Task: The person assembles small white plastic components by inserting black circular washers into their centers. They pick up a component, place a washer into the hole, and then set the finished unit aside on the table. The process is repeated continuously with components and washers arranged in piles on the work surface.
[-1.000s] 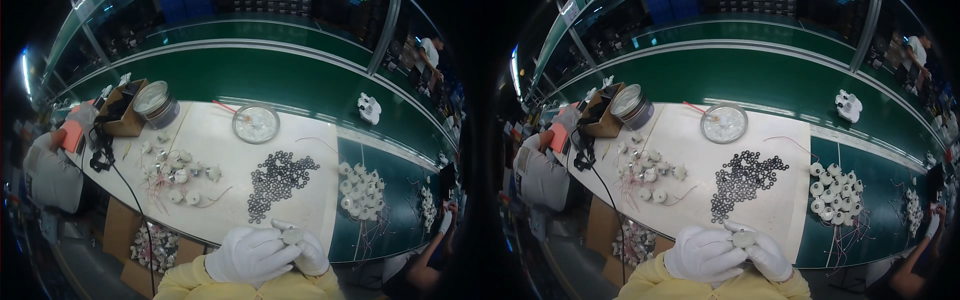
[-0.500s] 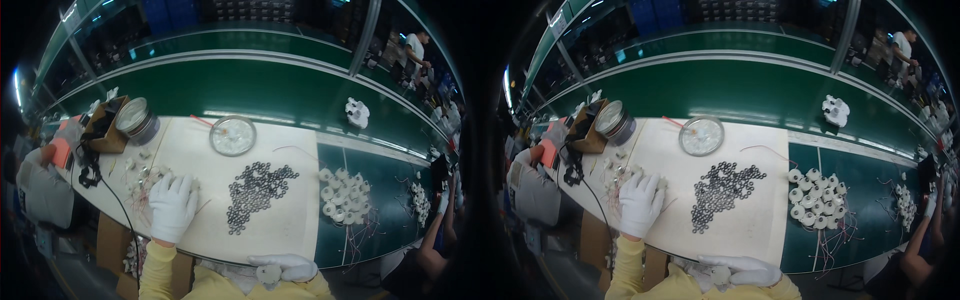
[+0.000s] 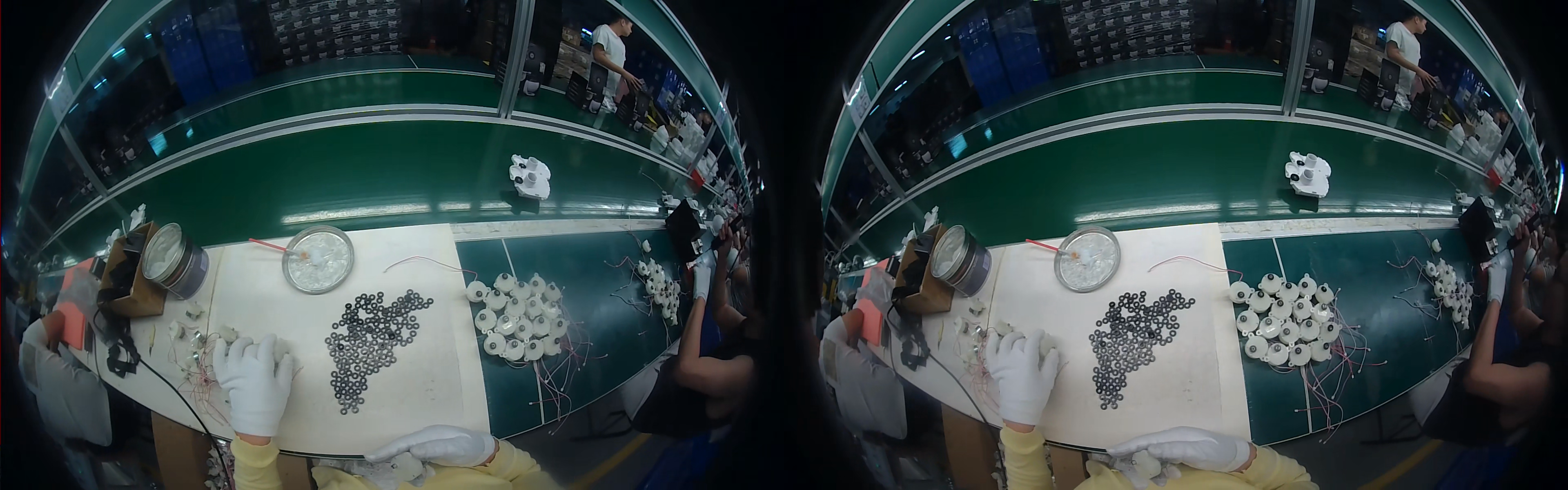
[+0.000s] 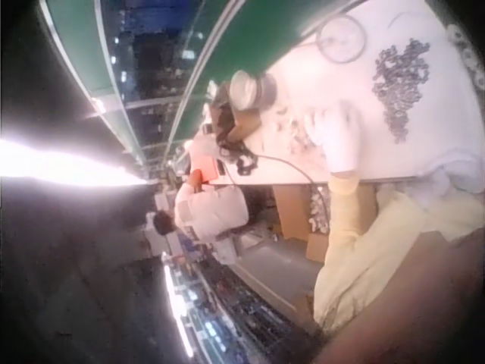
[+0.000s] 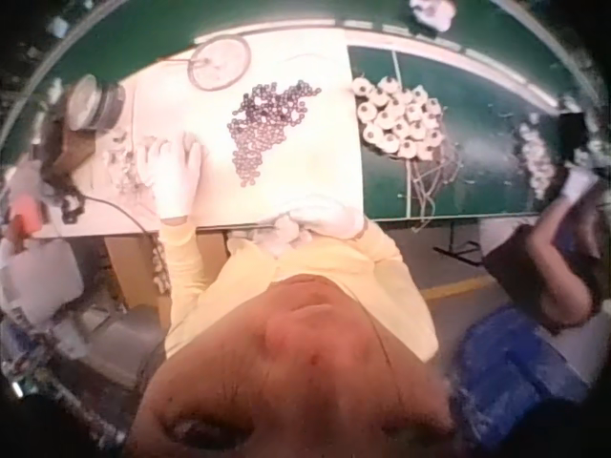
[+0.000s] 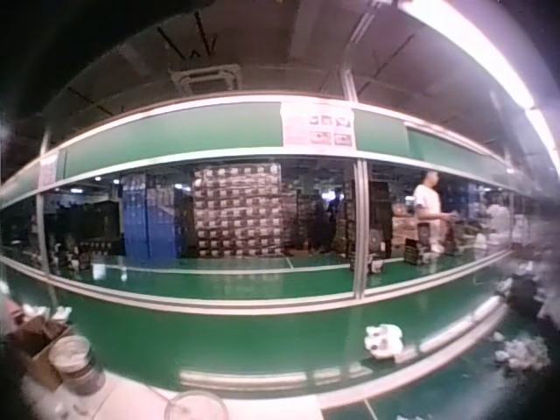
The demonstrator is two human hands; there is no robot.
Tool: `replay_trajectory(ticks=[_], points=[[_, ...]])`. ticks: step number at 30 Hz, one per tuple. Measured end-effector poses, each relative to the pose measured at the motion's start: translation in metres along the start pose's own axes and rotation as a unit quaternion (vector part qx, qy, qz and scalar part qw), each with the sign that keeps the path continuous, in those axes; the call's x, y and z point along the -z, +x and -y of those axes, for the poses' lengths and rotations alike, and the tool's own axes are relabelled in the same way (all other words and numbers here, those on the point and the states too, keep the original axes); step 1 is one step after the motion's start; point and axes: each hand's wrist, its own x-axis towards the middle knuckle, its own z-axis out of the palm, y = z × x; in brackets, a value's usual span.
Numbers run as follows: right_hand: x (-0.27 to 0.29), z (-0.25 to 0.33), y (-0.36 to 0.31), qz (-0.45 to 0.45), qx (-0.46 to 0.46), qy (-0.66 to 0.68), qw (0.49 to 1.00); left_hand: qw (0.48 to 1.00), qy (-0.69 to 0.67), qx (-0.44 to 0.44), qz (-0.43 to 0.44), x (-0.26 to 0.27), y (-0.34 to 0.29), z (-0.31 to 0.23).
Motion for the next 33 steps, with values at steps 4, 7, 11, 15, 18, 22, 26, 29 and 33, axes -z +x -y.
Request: replay_trajectory(ticks=[4,7,11,15,18,22,26,29,33], points=[[0.009,-0.019,0.007,0.022,0.048,0.016,0.998,0.990,-0.023,0.052,-0.129,0.020,-0.011,0.011],[0.005,-0.007,0.003,-0.008,0.018,0.047,0.999,0.879,-0.300,0.275,-0.249,0.017,-0.061,0.049],[-0.002,-0.016,0.007,-0.090,0.065,0.135,0.985,0.596,-0.514,0.086,-0.611,0.086,-0.061,0.047],[0.005,-0.019,-0.006,-0.198,0.143,0.124,0.962,0.530,-0.579,-0.058,-0.617,0.107,-0.101,0.080],[-0.004,-0.005,-0.002,-0.324,0.198,0.003,0.925,0.614,-0.551,-0.021,-0.565,0.106,-0.113,0.080],[0.000,0.013,0.004,-0.341,0.158,-0.036,0.926,0.596,-0.575,0.068,-0.557,0.075,-0.091,0.047],[-0.001,0.020,0.009,-0.371,0.129,-0.051,0.918,0.667,-0.694,-0.089,-0.257,0.041,-0.106,0.062],[-0.004,0.023,0.018,-0.401,0.113,-0.065,0.907,0.722,-0.659,-0.102,-0.184,0.024,-0.098,0.056],[-0.012,0.030,0.027,-0.441,0.104,-0.176,0.874,0.831,-0.522,-0.006,-0.193,-0.007,-0.093,0.031]])
